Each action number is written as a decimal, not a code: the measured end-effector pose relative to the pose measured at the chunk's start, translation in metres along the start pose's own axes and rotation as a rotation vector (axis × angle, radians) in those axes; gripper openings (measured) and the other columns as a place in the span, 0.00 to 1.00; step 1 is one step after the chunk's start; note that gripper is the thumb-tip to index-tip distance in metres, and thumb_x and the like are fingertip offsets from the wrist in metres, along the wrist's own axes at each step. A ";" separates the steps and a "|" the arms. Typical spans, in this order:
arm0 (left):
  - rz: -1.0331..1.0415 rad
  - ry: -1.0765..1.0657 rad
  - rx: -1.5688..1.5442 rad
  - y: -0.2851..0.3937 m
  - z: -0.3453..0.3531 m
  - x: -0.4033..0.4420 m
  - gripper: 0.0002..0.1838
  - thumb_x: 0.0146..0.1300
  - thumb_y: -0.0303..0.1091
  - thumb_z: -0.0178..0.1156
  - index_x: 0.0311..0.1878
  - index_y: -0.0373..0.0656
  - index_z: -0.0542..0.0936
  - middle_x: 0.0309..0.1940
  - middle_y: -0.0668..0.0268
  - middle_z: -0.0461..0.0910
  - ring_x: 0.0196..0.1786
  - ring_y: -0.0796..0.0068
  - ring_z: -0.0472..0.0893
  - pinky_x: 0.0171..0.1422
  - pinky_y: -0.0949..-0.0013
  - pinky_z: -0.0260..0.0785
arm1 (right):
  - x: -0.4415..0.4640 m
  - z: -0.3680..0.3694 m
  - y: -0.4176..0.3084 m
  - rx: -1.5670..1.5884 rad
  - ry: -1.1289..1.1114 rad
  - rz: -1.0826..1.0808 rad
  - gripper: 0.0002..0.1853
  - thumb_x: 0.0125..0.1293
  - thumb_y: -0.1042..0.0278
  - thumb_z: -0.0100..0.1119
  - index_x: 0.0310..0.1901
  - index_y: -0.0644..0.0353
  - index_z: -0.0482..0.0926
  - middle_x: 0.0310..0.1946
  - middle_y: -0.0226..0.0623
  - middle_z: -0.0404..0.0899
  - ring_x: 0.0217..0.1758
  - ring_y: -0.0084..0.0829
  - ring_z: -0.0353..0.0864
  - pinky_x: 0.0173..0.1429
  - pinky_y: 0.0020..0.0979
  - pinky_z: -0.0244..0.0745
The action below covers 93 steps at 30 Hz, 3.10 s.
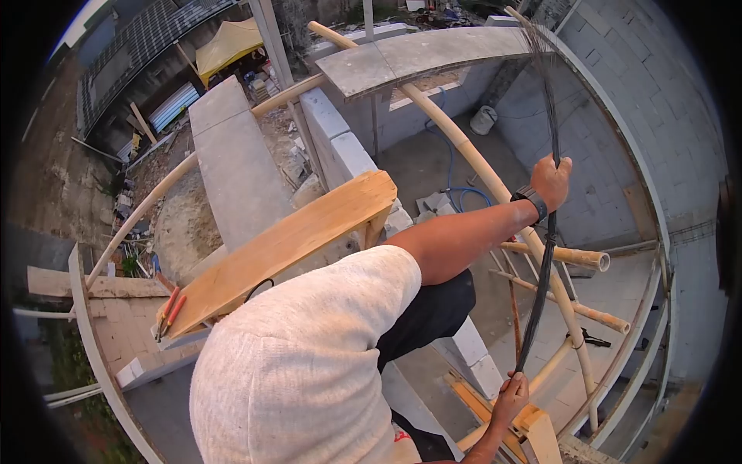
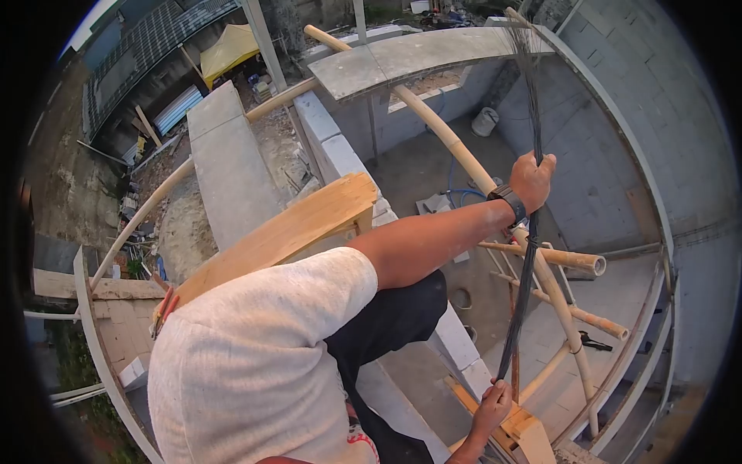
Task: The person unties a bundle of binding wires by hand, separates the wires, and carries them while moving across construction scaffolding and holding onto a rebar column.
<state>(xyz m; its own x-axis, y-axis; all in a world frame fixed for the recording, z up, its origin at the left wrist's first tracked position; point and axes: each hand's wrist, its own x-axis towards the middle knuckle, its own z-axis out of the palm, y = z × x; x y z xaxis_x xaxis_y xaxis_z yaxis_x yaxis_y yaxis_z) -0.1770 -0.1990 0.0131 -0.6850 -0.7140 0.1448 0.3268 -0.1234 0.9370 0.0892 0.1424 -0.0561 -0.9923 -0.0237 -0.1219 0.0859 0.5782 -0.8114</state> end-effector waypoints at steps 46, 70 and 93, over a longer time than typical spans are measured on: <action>-0.592 -0.476 -0.478 0.094 0.001 -0.088 0.19 0.71 0.51 0.58 0.31 0.48 0.71 0.15 0.80 0.59 0.17 0.85 0.63 0.24 0.74 0.59 | 0.009 0.040 0.033 -0.069 -0.171 0.131 0.18 0.64 0.58 0.69 0.27 0.64 0.75 0.18 0.30 0.72 0.23 0.23 0.70 0.31 0.32 0.67; -0.685 -0.048 -0.117 0.481 -0.057 -0.159 0.28 0.67 0.60 0.62 0.23 0.45 0.74 0.20 0.77 0.70 0.26 0.87 0.65 0.29 0.75 0.58 | -0.087 -0.064 -0.313 -0.283 -0.890 -0.182 0.33 0.54 0.58 0.75 0.58 0.65 0.71 0.59 0.57 0.72 0.65 0.55 0.70 0.64 0.47 0.68; -0.791 0.324 -0.500 0.499 -0.165 -0.060 0.25 0.70 0.57 0.58 0.28 0.45 0.74 0.12 0.77 0.59 0.17 0.82 0.63 0.28 0.74 0.59 | -0.034 -0.022 -0.520 -0.528 -1.053 -0.161 0.23 0.68 0.48 0.62 0.38 0.65 0.79 0.22 0.45 0.79 0.30 0.42 0.84 0.38 0.42 0.74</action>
<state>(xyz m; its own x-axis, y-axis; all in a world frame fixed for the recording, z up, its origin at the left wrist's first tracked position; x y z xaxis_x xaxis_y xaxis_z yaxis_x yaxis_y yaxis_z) 0.1346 -0.3311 0.4200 -0.6377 -0.4451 -0.6287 0.1398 -0.8695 0.4737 0.0768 -0.1401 0.3825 -0.4052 -0.6428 -0.6500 -0.3255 0.7659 -0.5545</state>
